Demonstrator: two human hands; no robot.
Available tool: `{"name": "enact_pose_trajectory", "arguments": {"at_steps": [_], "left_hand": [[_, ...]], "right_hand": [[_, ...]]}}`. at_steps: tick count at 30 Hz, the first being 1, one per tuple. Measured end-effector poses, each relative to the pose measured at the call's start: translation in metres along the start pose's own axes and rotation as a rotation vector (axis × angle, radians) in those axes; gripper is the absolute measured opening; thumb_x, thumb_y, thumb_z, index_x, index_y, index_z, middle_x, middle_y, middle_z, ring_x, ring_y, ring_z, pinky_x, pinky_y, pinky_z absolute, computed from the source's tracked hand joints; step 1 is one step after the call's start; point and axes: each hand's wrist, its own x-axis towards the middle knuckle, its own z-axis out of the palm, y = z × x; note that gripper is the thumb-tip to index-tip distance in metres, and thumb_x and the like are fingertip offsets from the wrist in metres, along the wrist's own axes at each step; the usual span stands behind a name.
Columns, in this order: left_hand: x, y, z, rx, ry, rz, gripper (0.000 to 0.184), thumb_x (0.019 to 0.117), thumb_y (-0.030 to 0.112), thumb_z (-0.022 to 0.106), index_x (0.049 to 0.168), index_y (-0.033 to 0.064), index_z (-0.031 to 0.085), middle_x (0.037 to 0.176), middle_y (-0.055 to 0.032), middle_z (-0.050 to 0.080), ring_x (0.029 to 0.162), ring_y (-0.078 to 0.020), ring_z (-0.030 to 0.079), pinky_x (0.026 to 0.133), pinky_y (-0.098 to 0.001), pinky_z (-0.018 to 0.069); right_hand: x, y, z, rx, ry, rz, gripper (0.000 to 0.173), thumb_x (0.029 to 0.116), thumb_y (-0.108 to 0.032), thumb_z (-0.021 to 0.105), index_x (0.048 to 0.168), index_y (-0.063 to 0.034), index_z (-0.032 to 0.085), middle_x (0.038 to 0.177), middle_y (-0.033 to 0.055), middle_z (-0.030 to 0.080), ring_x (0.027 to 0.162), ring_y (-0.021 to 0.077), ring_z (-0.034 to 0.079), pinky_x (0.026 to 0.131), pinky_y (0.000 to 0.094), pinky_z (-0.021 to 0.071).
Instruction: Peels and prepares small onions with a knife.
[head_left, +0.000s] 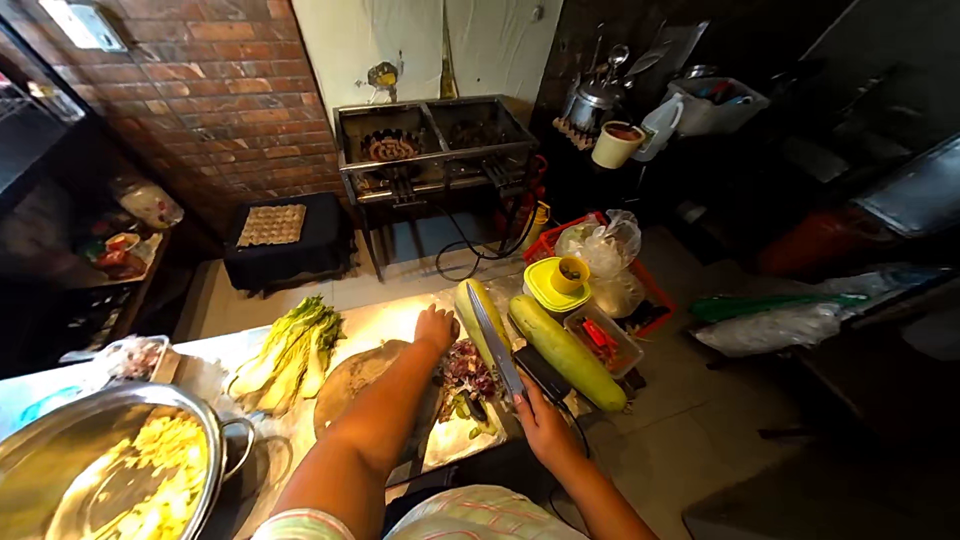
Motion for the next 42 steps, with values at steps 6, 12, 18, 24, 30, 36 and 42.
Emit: {"name": "enact_pose_trajectory", "arguments": {"at_steps": [6,12,18,24,30,36,42], "left_hand": [[0.007,0.007,0.001,0.055,0.001,0.013,0.053,0.0967,0.03,0.065,0.141,0.0014,0.058,0.139,-0.025,0.059,0.139,-0.0424,0.046,0.12,-0.0564,0.0291],[-0.062,0.0,-0.014,-0.686,0.171,0.131,0.069,0.09,0.025,0.079,0.149,0.0039,0.05,0.145,-0.026,0.049,0.127,-0.0315,0.059,0.105,-0.0399,0.0531],[-0.159,-0.003,-0.01,-1.265,-0.01,0.175,0.07,0.0893,0.011,0.077,0.151,0.0049,0.045,0.141,-0.0135,0.059,0.119,-0.0181,0.065,0.104,-0.0353,0.0544],[-0.21,-0.015,0.002,-1.492,0.145,0.25,0.102,0.075,0.047,0.089,0.151,-0.0022,0.042,0.13,-0.0066,0.067,0.113,-0.0141,0.067,0.101,-0.0348,0.0557],[-0.247,-0.01,-0.009,-1.438,0.276,0.165,0.071,0.086,0.012,0.079,0.147,-0.0041,0.046,0.126,-0.0036,0.068,0.109,-0.0054,0.066,0.1,-0.0262,0.0539],[-0.268,-0.009,-0.013,-1.261,0.383,0.16,0.063,0.0932,0.007,0.072,0.149,-0.0023,0.046,0.135,-0.014,0.063,0.118,-0.0102,0.063,0.106,-0.0289,0.0501],[-0.283,-0.012,-0.022,-1.16,0.393,0.242,0.061,0.0964,0.006,0.069,0.151,-0.003,0.044,0.141,-0.0198,0.059,0.127,-0.0167,0.06,0.111,-0.0318,0.0464]], "right_hand": [[0.001,0.019,-0.017,0.184,0.043,0.05,0.045,0.1117,-0.03,0.034,0.149,-0.0057,0.044,0.086,0.0108,0.066,0.065,0.0214,0.066,0.065,0.0413,0.0591],[0.031,-0.005,-0.032,0.166,0.011,0.023,0.039,0.1106,-0.021,0.041,0.141,0.0026,0.05,0.129,0.0221,0.061,0.107,0.0273,0.068,0.094,0.0414,0.0568],[0.061,-0.06,-0.017,0.208,-0.148,-0.258,0.063,0.1037,-0.036,0.058,0.16,-0.0154,0.037,0.15,0.0156,0.054,0.132,0.0259,0.058,0.111,0.0466,0.0475],[0.062,-0.107,-0.006,0.066,-0.315,-0.43,0.072,0.0865,-0.059,0.074,0.151,-0.0326,0.053,0.119,0.0132,0.067,0.106,0.0261,0.063,0.093,0.0477,0.0523],[0.054,-0.133,0.007,0.063,-0.351,-0.561,0.073,0.0854,-0.06,0.074,0.15,-0.0344,0.054,0.125,0.011,0.067,0.11,0.0242,0.064,0.095,0.0467,0.0531],[0.048,-0.14,0.027,0.074,-0.21,-0.678,0.072,0.0844,-0.053,0.077,0.148,-0.0269,0.057,0.117,0.0141,0.069,0.102,0.029,0.067,0.087,0.0526,0.0562],[0.041,-0.141,0.035,0.125,-0.133,-0.756,0.077,0.0831,-0.052,0.077,0.149,-0.0189,0.056,0.118,0.0166,0.068,0.103,0.0321,0.066,0.086,0.0571,0.054]]}}
